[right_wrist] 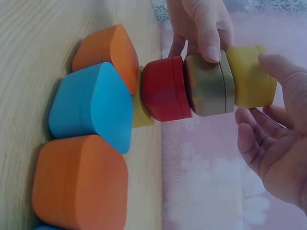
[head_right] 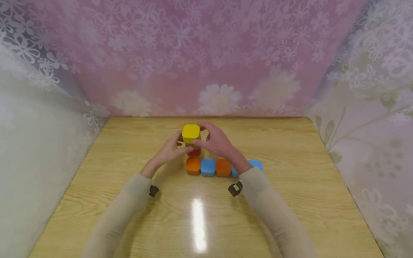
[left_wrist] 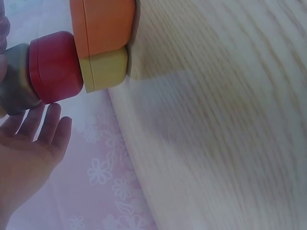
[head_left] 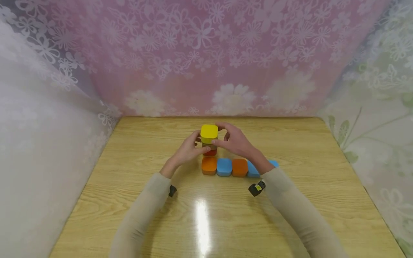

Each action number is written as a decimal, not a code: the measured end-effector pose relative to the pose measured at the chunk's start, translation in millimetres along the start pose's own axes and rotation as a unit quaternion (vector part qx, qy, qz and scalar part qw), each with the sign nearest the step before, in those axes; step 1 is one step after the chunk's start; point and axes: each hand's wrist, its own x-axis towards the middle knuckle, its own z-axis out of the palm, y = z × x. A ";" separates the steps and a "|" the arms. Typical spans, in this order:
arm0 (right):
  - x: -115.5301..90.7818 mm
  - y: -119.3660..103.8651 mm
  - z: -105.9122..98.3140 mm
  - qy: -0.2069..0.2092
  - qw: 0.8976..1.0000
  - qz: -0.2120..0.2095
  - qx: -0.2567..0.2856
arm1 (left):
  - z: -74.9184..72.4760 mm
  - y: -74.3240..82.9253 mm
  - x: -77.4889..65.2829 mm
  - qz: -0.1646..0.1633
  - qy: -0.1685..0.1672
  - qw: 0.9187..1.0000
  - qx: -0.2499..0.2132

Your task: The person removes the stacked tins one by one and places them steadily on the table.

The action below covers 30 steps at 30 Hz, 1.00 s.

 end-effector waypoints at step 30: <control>-24.2 20.8 -31.0 0.007 0.999 0.041 -0.001 | -2.2 -2.1 2.4 0.003 -0.010 1.000 0.000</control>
